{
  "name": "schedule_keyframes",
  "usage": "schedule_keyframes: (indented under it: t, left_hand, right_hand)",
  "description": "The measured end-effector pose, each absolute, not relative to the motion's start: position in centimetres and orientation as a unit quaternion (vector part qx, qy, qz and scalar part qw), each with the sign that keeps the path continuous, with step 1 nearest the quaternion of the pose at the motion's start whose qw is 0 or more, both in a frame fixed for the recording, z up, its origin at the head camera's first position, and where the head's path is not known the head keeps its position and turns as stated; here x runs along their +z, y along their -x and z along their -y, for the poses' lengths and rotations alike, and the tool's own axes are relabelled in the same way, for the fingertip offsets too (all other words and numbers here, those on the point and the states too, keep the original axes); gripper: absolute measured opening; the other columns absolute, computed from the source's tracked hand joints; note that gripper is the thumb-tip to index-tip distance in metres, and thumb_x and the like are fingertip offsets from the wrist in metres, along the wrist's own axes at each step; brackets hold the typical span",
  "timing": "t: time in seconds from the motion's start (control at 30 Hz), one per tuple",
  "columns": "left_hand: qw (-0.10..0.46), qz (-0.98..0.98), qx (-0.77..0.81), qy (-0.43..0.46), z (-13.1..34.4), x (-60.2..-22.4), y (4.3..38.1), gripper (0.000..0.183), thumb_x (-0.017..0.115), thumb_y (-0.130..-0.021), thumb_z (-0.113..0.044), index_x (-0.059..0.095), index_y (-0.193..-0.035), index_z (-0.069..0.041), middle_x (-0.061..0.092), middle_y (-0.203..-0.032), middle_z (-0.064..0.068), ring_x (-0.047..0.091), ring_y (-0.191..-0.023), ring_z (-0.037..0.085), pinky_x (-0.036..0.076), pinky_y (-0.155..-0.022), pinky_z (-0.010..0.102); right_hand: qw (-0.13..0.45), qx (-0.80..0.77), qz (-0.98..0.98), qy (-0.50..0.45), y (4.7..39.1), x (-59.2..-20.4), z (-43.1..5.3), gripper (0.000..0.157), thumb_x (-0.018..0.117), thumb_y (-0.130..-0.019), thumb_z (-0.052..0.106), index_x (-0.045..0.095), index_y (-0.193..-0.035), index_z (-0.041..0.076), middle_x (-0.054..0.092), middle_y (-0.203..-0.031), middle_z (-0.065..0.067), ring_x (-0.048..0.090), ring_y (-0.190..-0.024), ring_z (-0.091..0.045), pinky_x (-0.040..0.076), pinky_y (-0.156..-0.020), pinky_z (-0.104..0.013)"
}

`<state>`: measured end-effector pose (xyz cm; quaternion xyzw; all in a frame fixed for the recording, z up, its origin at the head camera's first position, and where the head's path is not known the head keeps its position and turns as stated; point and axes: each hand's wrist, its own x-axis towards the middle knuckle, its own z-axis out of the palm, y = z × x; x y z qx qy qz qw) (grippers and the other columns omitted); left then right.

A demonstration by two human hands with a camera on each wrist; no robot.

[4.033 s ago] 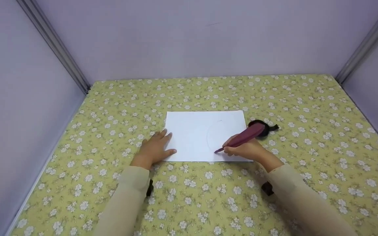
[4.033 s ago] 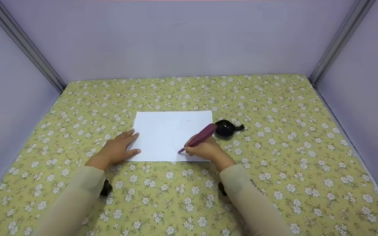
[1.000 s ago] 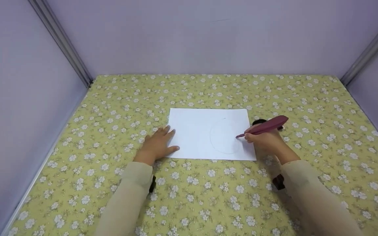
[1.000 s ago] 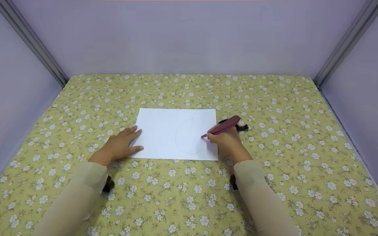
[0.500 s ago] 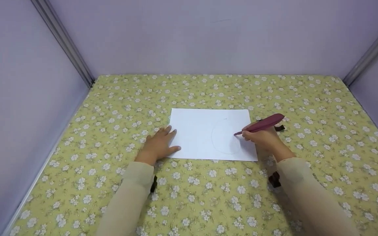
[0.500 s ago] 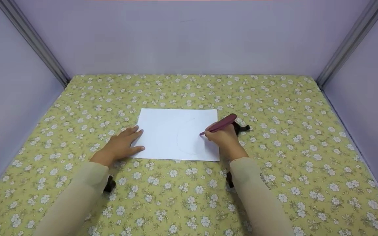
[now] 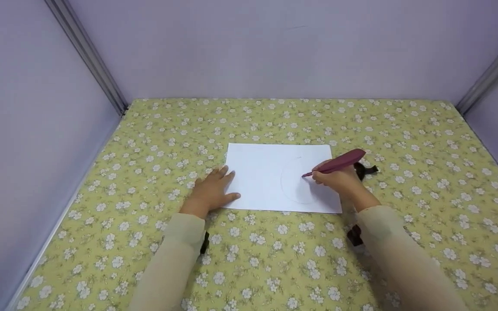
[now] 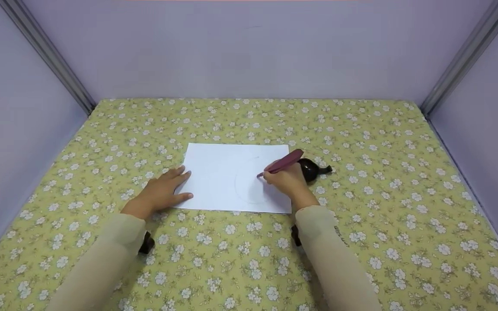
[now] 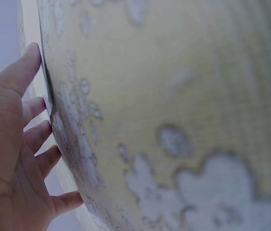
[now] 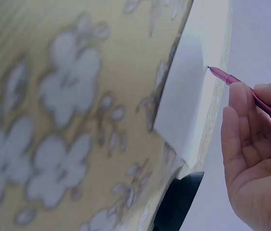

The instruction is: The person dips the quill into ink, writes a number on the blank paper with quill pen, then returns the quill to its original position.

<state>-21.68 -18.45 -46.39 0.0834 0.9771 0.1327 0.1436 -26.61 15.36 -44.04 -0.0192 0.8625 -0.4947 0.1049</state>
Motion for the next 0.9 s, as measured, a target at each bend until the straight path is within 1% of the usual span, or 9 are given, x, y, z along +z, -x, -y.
schedule_keyframes:
  t: [0.2, 0.43, 0.63, 0.9]
  left_hand:
    - [0.144, -0.977, 0.134, -0.085, 18.5, -46.5, 21.7, 0.073, 0.048, -0.094, -0.055, 0.022, -0.153, -0.021, 0.010, -0.159, 0.002, 0.006, -0.144, 0.027, 0.010, -0.109, 0.062]
    - [0.137, -0.979, 0.125, -0.087, 18.5, -46.4, 21.7, 0.073, 0.048, -0.094, -0.055, 0.023, -0.153, -0.020, 0.011, -0.159, 0.003, 0.008, -0.144, 0.028, 0.012, -0.108, 0.063]
    - [0.143, -0.979, 0.116, -0.086, 18.4, -46.4, 21.9, 0.074, 0.047, -0.094, -0.057, 0.022, -0.153, -0.021, 0.011, -0.159, 0.002, 0.008, -0.144, 0.027, 0.012, -0.109, 0.062]
    - [0.148, -0.979, 0.113, -0.085, 18.3, -46.3, 21.8, 0.073, 0.046, -0.094, -0.056, 0.021, -0.154, -0.021, 0.010, -0.159, 0.002, 0.007, -0.144, 0.027, 0.011, -0.109, 0.062]
  right_hand:
    - [0.107, -0.466, -0.877, 0.047, 26.9, -44.4, -14.6, 0.019, 0.069, -0.086, 0.018, 0.072, -0.098, 0.004, 0.070, -0.082, -0.005, 0.065, -0.075, -0.017, 0.048, -0.066, -0.029]
    - [0.100, -0.473, -0.872, 0.076, 26.7, -44.5, -14.1, 0.021, 0.070, -0.086, 0.018, 0.072, -0.099, 0.002, 0.071, -0.082, -0.006, 0.066, -0.073, -0.016, 0.049, -0.064, -0.027]
    - [0.096, -0.487, -0.862, 0.097, 26.4, -44.6, -13.6, 0.019, 0.070, -0.086, 0.015, 0.072, -0.097, 0.000, 0.071, -0.079, -0.007, 0.065, -0.071, -0.015, 0.048, -0.062, -0.026]
    - [0.126, -0.457, -0.874, 0.107, 26.1, -44.7, -12.9, 0.018, 0.070, -0.086, 0.019, 0.073, -0.097, 0.005, 0.071, -0.079, -0.003, 0.064, -0.072, -0.016, 0.048, -0.064, -0.028]
